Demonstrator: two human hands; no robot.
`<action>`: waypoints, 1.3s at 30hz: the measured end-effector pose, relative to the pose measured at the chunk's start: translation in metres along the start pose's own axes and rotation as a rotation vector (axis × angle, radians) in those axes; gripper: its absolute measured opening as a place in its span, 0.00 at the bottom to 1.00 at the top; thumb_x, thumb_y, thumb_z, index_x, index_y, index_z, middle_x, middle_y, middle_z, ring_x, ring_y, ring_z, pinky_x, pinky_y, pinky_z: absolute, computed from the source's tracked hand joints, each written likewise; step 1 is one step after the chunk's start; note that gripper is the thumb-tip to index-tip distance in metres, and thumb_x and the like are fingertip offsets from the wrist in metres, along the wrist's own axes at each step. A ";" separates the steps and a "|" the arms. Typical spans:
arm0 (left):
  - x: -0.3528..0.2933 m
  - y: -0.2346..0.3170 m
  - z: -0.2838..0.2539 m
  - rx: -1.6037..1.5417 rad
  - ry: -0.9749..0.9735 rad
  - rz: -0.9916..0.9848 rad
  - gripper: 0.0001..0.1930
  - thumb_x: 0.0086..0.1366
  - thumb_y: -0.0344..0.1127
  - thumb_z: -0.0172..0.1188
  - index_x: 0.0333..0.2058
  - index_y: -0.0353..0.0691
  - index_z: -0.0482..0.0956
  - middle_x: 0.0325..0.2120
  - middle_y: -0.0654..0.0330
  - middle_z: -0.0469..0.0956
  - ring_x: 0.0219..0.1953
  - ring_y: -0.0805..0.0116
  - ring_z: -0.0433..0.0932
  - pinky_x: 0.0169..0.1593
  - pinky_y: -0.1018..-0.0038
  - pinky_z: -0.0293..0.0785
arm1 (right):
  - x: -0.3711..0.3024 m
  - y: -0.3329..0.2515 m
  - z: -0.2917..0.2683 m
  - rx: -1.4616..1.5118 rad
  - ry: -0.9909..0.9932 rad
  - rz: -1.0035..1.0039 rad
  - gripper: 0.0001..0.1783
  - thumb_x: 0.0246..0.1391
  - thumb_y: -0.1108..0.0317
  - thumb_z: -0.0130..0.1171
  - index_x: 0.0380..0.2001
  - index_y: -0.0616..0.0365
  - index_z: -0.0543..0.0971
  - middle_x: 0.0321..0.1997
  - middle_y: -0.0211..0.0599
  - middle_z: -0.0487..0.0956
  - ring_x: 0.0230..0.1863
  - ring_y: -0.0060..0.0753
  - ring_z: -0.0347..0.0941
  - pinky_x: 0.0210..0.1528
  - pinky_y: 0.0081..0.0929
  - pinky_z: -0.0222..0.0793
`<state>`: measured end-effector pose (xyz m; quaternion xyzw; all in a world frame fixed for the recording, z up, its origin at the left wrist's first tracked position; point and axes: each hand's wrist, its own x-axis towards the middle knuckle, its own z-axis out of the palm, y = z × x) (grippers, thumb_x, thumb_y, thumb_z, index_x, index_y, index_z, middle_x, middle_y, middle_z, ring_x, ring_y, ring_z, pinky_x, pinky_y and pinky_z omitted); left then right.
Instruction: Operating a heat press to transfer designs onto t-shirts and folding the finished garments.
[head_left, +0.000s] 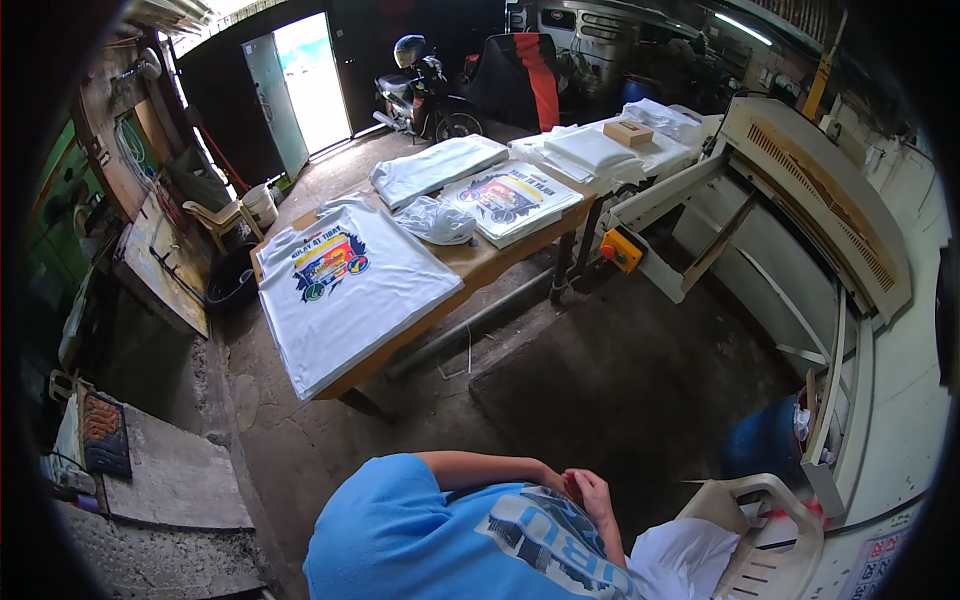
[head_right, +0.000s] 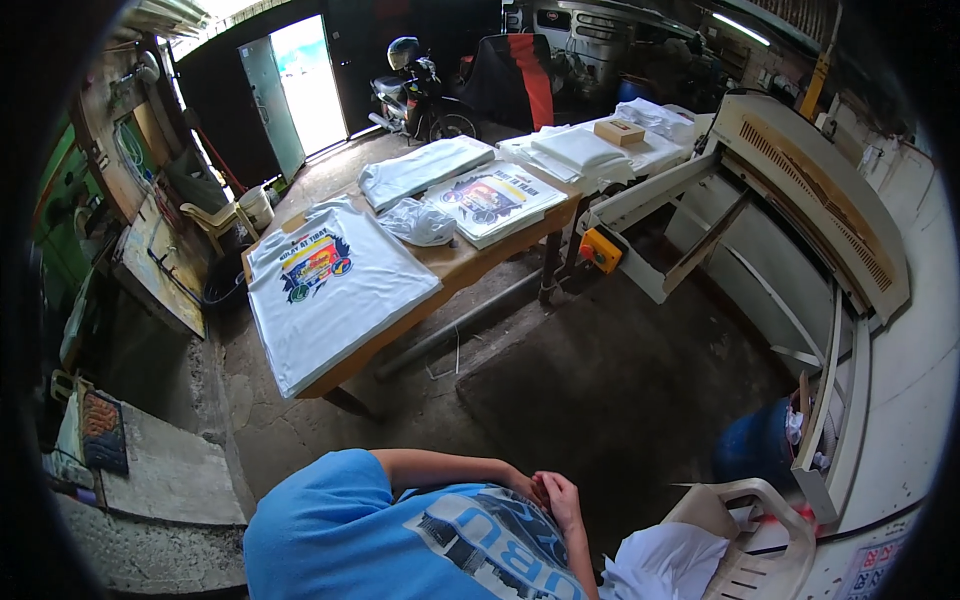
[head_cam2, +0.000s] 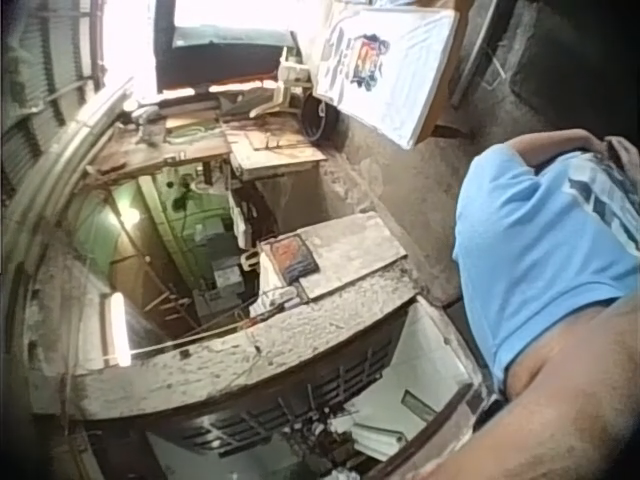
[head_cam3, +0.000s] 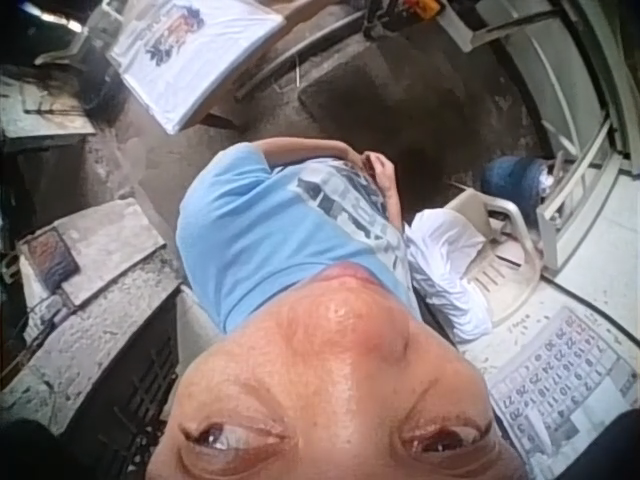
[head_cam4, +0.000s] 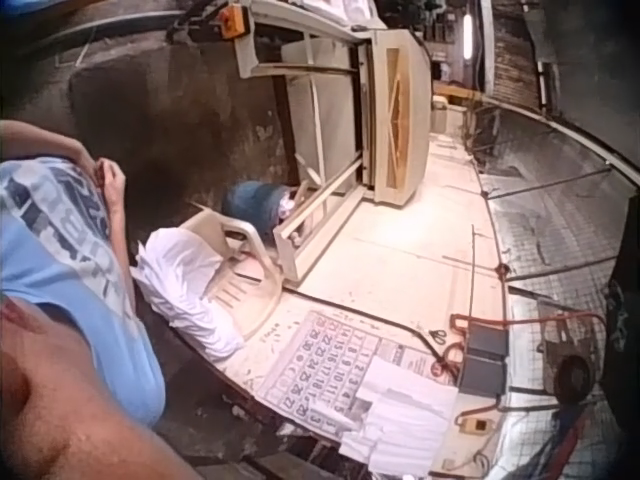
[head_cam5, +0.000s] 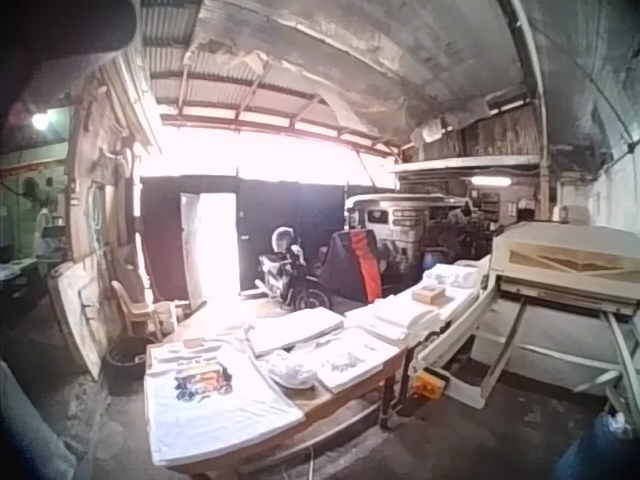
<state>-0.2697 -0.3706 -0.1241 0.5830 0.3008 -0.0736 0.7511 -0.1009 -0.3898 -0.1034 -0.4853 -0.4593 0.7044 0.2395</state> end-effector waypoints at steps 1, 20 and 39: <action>0.000 -0.001 0.003 -0.003 -0.001 0.003 0.23 0.61 0.45 0.49 0.47 0.32 0.69 0.43 0.55 0.72 0.47 0.68 0.67 0.52 0.71 0.61 | 0.005 -0.007 0.005 0.025 -0.077 -0.082 0.15 0.57 0.64 0.45 0.38 0.65 0.74 0.35 0.38 0.76 0.36 0.25 0.72 0.41 0.19 0.67; 0.064 0.034 -0.023 -0.050 0.135 0.130 0.22 0.61 0.44 0.49 0.47 0.32 0.69 0.43 0.55 0.72 0.47 0.67 0.68 0.51 0.71 0.61 | 0.055 -0.050 -0.053 -0.028 -0.493 0.531 0.23 0.54 0.49 0.44 0.35 0.58 0.76 0.35 0.32 0.75 0.36 0.24 0.69 0.43 0.21 0.64; 0.066 0.026 -0.033 -0.075 0.322 0.186 0.22 0.60 0.43 0.49 0.47 0.31 0.69 0.43 0.54 0.72 0.46 0.67 0.68 0.50 0.71 0.62 | 0.098 -0.016 -0.056 -0.035 -0.618 0.687 0.23 0.54 0.49 0.45 0.35 0.61 0.75 0.32 0.37 0.76 0.33 0.29 0.72 0.39 0.24 0.68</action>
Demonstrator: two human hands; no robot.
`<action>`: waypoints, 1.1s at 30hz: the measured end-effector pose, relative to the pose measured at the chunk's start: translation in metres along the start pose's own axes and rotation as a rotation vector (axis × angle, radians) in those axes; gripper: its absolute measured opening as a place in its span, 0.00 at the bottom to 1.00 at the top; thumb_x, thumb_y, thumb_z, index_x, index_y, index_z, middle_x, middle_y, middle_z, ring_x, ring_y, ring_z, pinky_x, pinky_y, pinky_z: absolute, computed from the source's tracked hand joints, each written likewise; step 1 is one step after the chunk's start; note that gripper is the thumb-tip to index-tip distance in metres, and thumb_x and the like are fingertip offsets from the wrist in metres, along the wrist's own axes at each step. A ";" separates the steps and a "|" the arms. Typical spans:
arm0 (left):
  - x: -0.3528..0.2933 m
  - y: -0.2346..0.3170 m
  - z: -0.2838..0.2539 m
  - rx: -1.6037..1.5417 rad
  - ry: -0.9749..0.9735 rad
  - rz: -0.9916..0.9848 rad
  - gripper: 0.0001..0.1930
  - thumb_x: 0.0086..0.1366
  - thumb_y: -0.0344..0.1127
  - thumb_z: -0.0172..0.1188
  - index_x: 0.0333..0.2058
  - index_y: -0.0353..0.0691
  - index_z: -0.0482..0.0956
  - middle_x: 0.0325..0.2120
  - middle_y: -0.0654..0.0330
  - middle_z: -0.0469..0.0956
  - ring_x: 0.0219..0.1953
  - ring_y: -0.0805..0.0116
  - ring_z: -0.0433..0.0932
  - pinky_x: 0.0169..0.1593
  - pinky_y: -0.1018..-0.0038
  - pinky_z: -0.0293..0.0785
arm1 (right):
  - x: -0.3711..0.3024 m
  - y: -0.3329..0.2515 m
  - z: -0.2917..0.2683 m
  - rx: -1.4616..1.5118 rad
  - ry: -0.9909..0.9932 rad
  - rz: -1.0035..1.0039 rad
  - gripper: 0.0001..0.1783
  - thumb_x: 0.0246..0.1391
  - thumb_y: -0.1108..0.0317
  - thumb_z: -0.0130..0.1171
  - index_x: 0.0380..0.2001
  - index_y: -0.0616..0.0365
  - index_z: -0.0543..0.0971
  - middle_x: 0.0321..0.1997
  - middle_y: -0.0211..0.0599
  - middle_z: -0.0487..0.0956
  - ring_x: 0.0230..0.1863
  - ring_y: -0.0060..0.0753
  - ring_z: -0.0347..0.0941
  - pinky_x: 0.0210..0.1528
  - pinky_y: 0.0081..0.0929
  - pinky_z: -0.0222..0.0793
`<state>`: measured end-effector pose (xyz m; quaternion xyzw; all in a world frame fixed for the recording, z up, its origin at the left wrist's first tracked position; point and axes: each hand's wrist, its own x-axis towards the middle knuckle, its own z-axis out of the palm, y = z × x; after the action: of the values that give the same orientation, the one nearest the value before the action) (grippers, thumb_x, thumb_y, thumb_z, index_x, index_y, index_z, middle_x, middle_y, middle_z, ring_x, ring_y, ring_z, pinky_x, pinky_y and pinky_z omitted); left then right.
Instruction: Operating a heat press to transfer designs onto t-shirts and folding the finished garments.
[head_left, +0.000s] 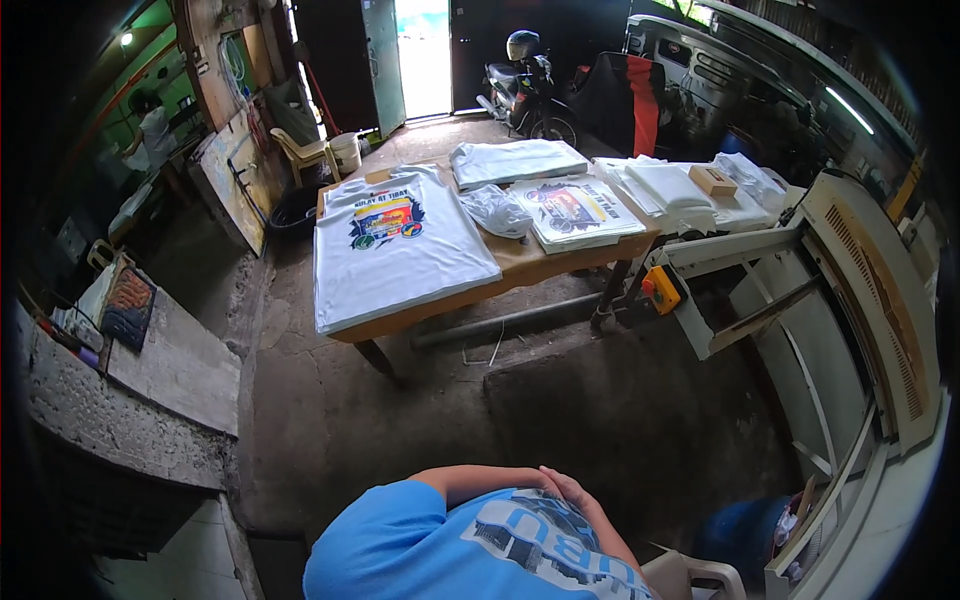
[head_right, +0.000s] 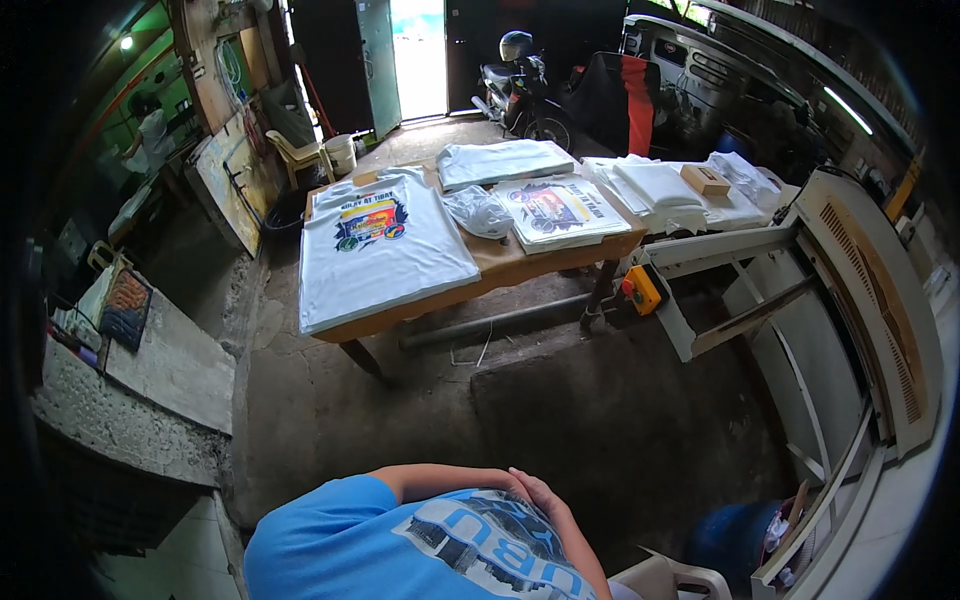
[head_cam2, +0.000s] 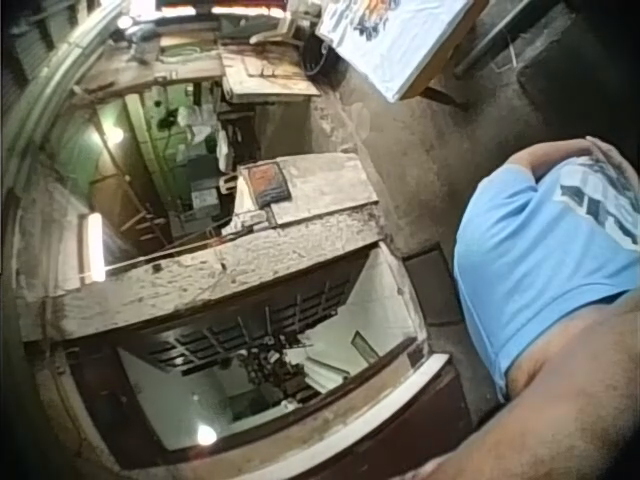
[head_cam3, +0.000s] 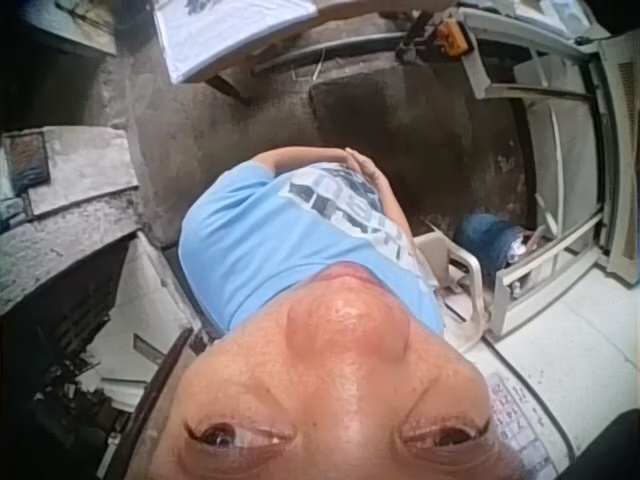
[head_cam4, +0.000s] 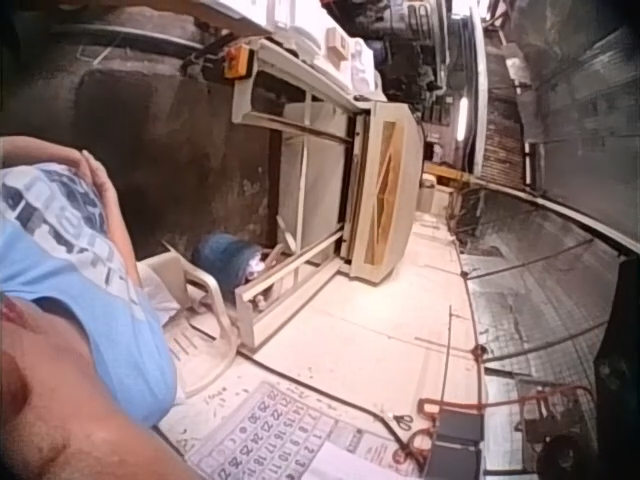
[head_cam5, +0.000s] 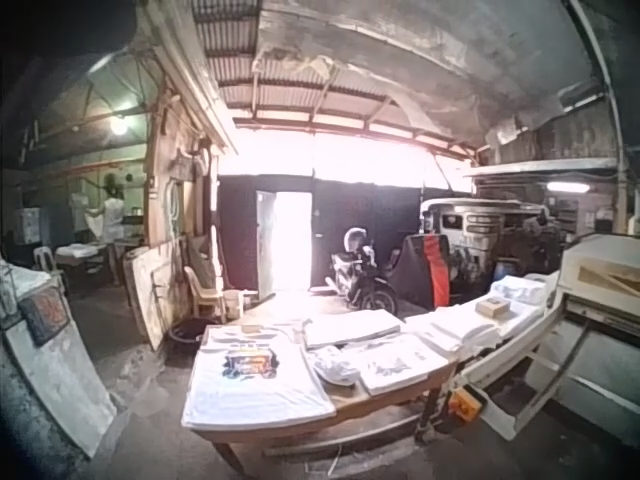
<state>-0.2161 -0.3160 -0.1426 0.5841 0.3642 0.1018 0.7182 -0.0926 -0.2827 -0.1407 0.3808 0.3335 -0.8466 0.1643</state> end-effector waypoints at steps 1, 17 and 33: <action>-0.002 0.000 -0.002 0.012 -0.010 -0.002 0.22 0.60 0.43 0.49 0.47 0.31 0.69 0.43 0.54 0.72 0.46 0.67 0.68 0.50 0.71 0.62 | 0.004 0.003 0.000 0.010 0.009 -0.013 0.23 0.55 0.49 0.45 0.35 0.61 0.75 0.32 0.37 0.76 0.33 0.29 0.72 0.40 0.24 0.68; -0.043 -0.036 -0.021 0.149 -0.184 -0.013 0.21 0.60 0.42 0.49 0.46 0.31 0.69 0.43 0.54 0.72 0.46 0.66 0.68 0.50 0.70 0.62 | 0.035 0.020 0.072 0.137 0.062 -0.173 0.25 0.53 0.48 0.46 0.36 0.61 0.75 0.32 0.37 0.77 0.32 0.29 0.72 0.40 0.23 0.67; -0.059 -0.057 -0.021 0.168 -0.176 0.060 0.21 0.60 0.41 0.49 0.46 0.31 0.70 0.43 0.53 0.71 0.46 0.66 0.69 0.49 0.70 0.63 | 0.039 0.016 0.102 0.038 0.122 -0.162 0.24 0.53 0.48 0.47 0.31 0.61 0.76 0.28 0.33 0.76 0.28 0.25 0.71 0.35 0.21 0.67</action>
<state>-0.2882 -0.3504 -0.1715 0.6596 0.2892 0.0407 0.6926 -0.1641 -0.3653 -0.1270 0.4066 0.3564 -0.8385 0.0676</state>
